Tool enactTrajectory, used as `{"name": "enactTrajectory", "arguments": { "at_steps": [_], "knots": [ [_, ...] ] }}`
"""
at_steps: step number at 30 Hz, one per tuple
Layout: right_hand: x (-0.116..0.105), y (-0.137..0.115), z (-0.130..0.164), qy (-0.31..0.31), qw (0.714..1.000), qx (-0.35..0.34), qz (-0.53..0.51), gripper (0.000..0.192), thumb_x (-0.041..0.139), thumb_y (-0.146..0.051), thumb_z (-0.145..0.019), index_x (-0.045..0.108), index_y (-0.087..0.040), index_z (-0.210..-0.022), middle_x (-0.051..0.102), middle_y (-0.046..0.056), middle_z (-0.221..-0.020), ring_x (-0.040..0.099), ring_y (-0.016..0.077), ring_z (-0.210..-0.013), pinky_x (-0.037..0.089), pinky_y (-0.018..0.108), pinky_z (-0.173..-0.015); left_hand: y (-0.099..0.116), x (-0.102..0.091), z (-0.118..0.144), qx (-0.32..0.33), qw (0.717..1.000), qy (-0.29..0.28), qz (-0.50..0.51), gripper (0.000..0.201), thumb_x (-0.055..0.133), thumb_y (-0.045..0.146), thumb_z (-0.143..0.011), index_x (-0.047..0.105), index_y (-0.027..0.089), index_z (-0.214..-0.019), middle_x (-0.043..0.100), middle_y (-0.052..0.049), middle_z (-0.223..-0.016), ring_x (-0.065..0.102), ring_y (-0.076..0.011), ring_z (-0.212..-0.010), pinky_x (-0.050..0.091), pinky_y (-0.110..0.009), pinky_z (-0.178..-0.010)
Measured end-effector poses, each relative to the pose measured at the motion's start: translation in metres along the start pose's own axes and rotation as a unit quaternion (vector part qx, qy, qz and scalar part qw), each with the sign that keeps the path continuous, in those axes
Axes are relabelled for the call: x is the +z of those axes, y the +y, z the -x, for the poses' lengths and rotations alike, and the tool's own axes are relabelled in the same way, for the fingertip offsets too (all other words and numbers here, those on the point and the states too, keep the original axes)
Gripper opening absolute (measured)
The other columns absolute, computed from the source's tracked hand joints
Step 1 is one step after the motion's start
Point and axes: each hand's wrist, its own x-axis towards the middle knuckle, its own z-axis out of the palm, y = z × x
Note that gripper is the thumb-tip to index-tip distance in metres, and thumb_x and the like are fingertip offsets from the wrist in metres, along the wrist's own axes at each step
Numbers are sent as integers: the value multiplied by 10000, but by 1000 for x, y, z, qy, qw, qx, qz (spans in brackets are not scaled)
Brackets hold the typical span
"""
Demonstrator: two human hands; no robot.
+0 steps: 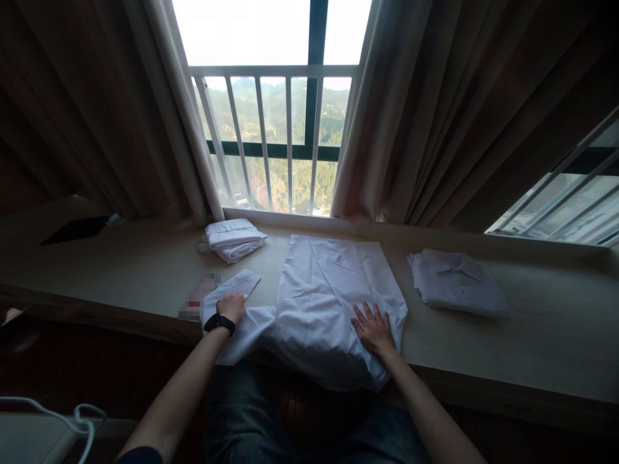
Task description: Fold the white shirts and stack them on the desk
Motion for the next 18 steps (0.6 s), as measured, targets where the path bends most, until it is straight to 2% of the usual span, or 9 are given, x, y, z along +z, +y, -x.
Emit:
{"name": "enactTrajectory", "arguments": {
  "at_steps": [4,7,9,11,13,16,18],
  "knots": [
    [-1,-1,1,9,1000,-1,-4,582,244,-583,-1016,260,-407,-1571,168,0,-1673,91,330,-1536,71,621,-1185,-8,-3,-8,-30,999,-6,11,286,488,207,-856,713,107,-1001,711,-236,-1007,686,-328,-956,504,-406,-830],
    [0,-1,1,16,1000,1,-4,577,259,-577,-1016,266,-411,-1568,178,-6,-1670,97,325,-1535,71,612,-1190,-19,-16,-9,-66,998,7,19,343,447,272,-894,686,106,-1076,711,-239,-996,693,-338,-927,510,-405,-788],
    [0,-1,1,18,1000,1,-5,573,268,-574,-1016,269,-414,-1566,180,-9,-1670,103,320,-1535,71,609,-1192,-30,-31,-10,-90,995,36,32,386,393,331,-932,661,117,-1109,708,-236,-998,689,-345,-922,508,-415,-777],
    [-1,-1,0,18,1000,2,-7,571,272,-575,-1016,275,-415,-1564,183,-10,-1669,106,319,-1535,74,608,-1192,-41,-50,-11,-124,985,96,72,397,376,389,-950,643,130,-1087,709,-214,-967,681,-345,-909,504,-425,-784],
    [-1,-1,0,15,1000,2,-10,571,272,-574,-1016,275,-415,-1564,180,-12,-1670,104,319,-1536,80,608,-1191,-55,-72,-14,-162,958,185,148,345,432,406,-934,627,136,-1022,705,-170,-919,666,-321,-884,504,-423,-805],
    [-1,-2,0,13,1000,2,-12,574,267,-571,-1015,267,-412,-1567,167,-11,-1672,92,318,-1539,83,610,-1190,-77,-105,-18,-196,885,318,280,200,516,301,-870,596,123,-911,676,-85,-840,623,-229,-820,522,-364,-804],
    [0,-1,1,16,1000,4,-12,573,265,-565,-1016,264,-412,-1568,164,-11,-1673,90,319,-1539,79,615,-1189,-91,-125,-15,-192,844,378,329,157,467,222,-860,574,112,-893,649,-36,-794,588,-165,-773,535,-296,-758]
  ]
}}
